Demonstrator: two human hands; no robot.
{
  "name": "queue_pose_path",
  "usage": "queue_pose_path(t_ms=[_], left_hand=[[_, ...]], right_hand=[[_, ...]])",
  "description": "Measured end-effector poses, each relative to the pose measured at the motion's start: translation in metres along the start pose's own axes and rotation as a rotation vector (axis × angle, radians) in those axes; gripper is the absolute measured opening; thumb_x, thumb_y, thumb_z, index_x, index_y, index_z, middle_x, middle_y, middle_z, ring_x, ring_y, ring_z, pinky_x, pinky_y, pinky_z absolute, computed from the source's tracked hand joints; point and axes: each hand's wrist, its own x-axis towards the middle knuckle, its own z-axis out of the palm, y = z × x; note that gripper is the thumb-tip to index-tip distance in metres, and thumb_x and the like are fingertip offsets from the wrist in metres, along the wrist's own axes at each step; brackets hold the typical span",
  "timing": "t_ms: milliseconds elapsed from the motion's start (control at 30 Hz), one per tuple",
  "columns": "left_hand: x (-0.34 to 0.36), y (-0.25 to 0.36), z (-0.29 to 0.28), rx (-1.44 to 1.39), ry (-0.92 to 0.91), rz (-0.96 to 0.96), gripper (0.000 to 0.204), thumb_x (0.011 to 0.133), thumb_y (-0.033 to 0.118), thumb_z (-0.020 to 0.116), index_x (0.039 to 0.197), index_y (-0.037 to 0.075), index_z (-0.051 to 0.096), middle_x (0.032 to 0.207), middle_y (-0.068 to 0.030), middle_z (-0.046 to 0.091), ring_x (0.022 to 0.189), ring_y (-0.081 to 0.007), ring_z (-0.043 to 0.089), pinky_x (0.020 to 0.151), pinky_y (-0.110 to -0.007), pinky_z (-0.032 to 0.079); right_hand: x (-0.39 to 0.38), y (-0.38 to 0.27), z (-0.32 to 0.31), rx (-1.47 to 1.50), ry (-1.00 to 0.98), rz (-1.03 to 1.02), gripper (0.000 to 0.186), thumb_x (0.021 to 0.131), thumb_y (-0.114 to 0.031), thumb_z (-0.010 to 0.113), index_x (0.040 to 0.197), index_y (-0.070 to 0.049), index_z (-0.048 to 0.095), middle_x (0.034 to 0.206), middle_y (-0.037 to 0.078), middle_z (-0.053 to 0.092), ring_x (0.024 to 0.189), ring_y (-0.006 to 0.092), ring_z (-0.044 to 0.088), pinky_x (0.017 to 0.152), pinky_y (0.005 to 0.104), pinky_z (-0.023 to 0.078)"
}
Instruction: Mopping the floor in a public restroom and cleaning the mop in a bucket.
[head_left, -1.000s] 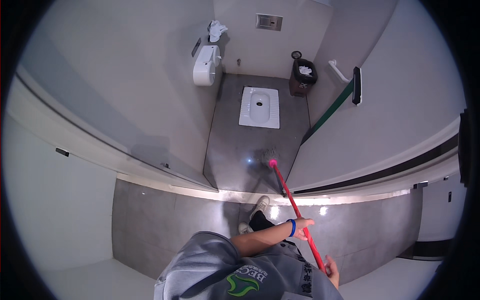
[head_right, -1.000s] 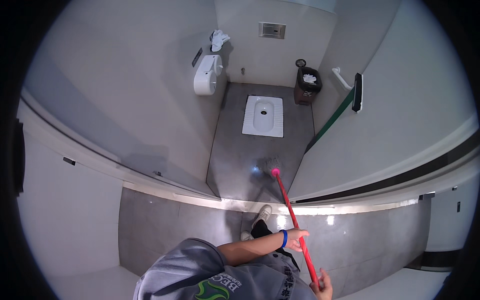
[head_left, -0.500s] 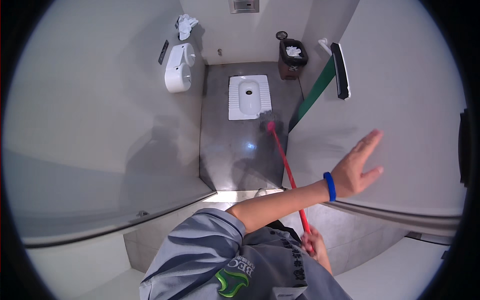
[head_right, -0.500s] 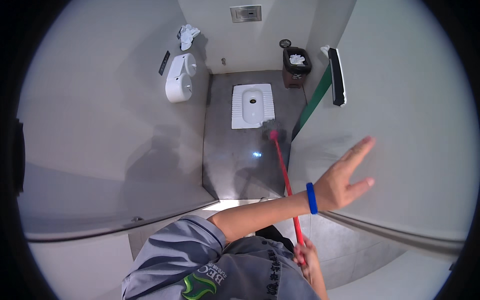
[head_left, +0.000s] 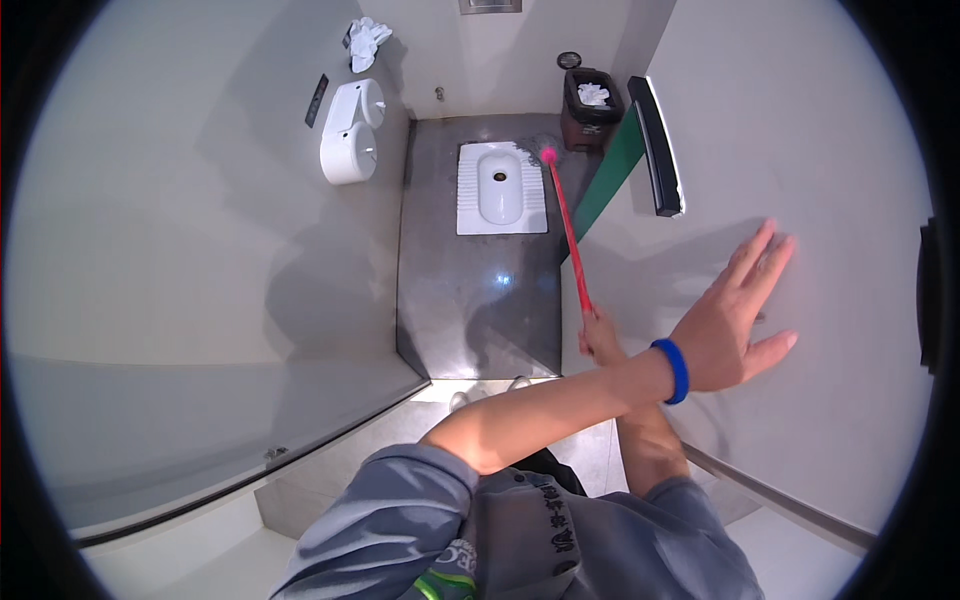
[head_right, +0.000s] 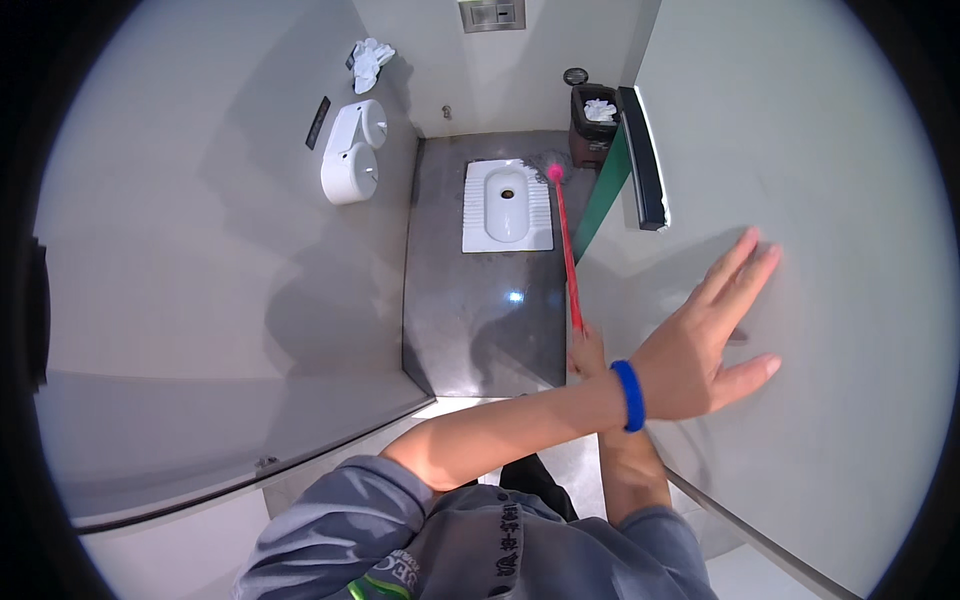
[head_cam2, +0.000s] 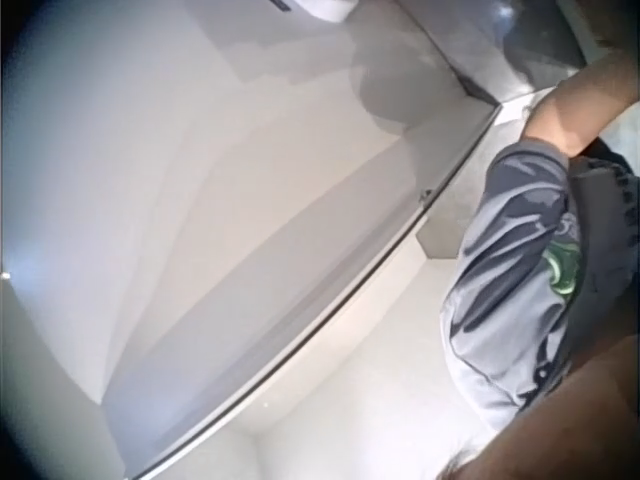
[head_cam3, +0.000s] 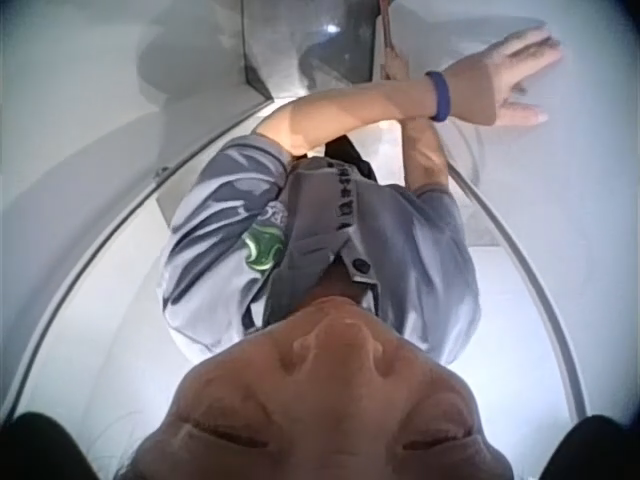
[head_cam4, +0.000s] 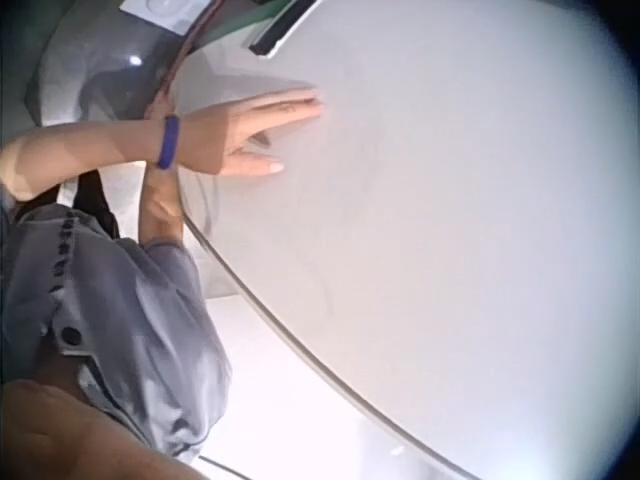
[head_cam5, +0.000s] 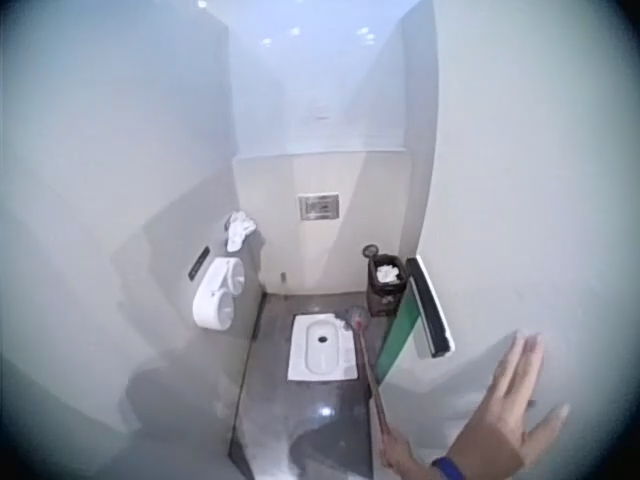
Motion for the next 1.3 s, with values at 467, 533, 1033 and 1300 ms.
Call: queue_pose_path(t_ms=[467,533,1033,1300], left_hand=[[0.017,-0.001,-0.003,0.076,-0.050,-0.062,0.093,0.085,0.030,0.063,0.151,0.003,0.002,0.156,-0.0250,-0.003,0.143,-0.0460,0.007,0.112,-0.048,0.026],[0.012,-0.002,-0.006,0.041,-0.062,-0.080,0.093,0.085,0.030,0.063,0.151,0.003,0.002,0.156,-0.0248,-0.003,0.143,-0.0456,0.007,0.113,-0.048,0.026],[-0.082,-0.054,-0.085,-0.118,-0.360,-0.251,0.083,0.087,0.030,0.060,0.150,0.002,0.013,0.154,-0.0244,0.013,0.144,-0.0354,0.016,0.116,-0.041,0.022],[-0.119,-0.073,-0.198,0.054,-0.026,-0.317,0.082,0.082,0.022,0.065,0.147,-0.001,0.022,0.149,-0.0232,0.030,0.139,-0.0358,0.029,0.115,-0.040,0.024]], right_hand=[[-0.356,0.485,-0.034,0.027,0.101,-0.369,0.047,0.097,-0.033,0.054,0.135,-0.007,0.050,0.091,0.012,0.066,0.078,0.0153,0.061,0.070,0.0292,0.049],[-0.357,0.483,-0.035,0.001,0.107,-0.300,0.045,0.096,-0.031,0.055,0.134,-0.006,0.052,0.093,0.012,0.066,0.081,0.0159,0.061,0.073,0.0296,0.049],[-0.128,0.154,0.070,-0.477,0.012,-0.453,0.040,0.094,-0.028,0.058,0.123,-0.001,0.059,0.083,0.009,0.066,0.080,0.0180,0.062,0.074,0.0348,0.050],[0.178,-0.106,0.239,-0.443,0.011,-0.407,0.030,0.089,-0.018,0.054,0.116,-0.006,0.060,0.104,0.024,0.064,0.098,0.0413,0.061,0.084,0.0441,0.048]])
